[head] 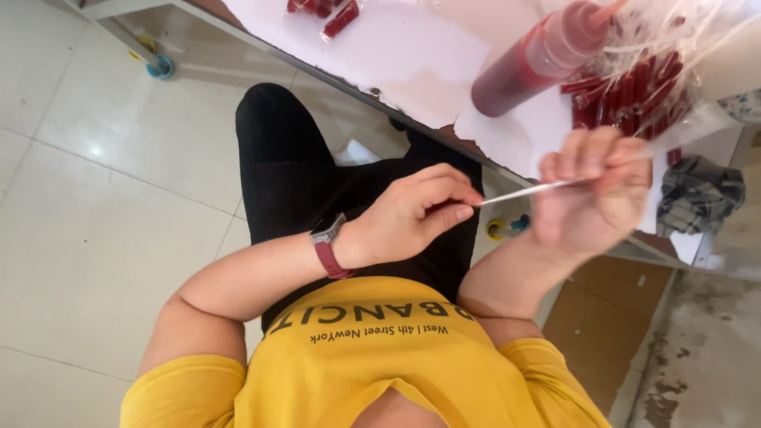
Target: The person places a stool by a table, sits down, and ties small plastic bags filled with red liquid using thin plastic ties by hand.
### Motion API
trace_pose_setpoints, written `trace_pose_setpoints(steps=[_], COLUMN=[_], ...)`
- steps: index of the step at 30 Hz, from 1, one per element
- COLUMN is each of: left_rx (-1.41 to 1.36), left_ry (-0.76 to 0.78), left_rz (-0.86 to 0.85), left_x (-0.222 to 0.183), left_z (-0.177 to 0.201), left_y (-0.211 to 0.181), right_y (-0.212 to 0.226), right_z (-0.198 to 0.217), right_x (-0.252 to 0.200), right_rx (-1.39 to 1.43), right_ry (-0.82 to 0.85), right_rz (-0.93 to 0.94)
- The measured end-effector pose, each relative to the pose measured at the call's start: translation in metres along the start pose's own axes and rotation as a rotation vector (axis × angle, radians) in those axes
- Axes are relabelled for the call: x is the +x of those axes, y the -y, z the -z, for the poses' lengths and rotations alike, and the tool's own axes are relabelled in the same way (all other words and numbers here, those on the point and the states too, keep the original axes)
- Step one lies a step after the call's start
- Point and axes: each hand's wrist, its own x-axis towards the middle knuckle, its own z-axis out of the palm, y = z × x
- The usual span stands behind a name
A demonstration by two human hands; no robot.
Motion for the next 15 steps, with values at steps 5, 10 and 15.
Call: trace_pose_setpoints(steps=[5,10,15], left_rx=[0.137,0.236,0.266], left_ry=[-0.097,-0.175,-0.207], left_rz=[-0.062,-0.050,0.033], left_x=[0.011,0.014,0.018], left_z=[0.035,0.070,0.079], left_y=[0.010,0.002,-0.004], right_y=[0.062,0.077,0.061], right_z=[0.074,0.255,0.312], right_x=[0.013,0.107,0.226], right_rx=[-0.701,-1.155,-1.330], right_ry=[-0.328,-0.459,-0.447], right_rz=[0.128,-0.060,-0.241])
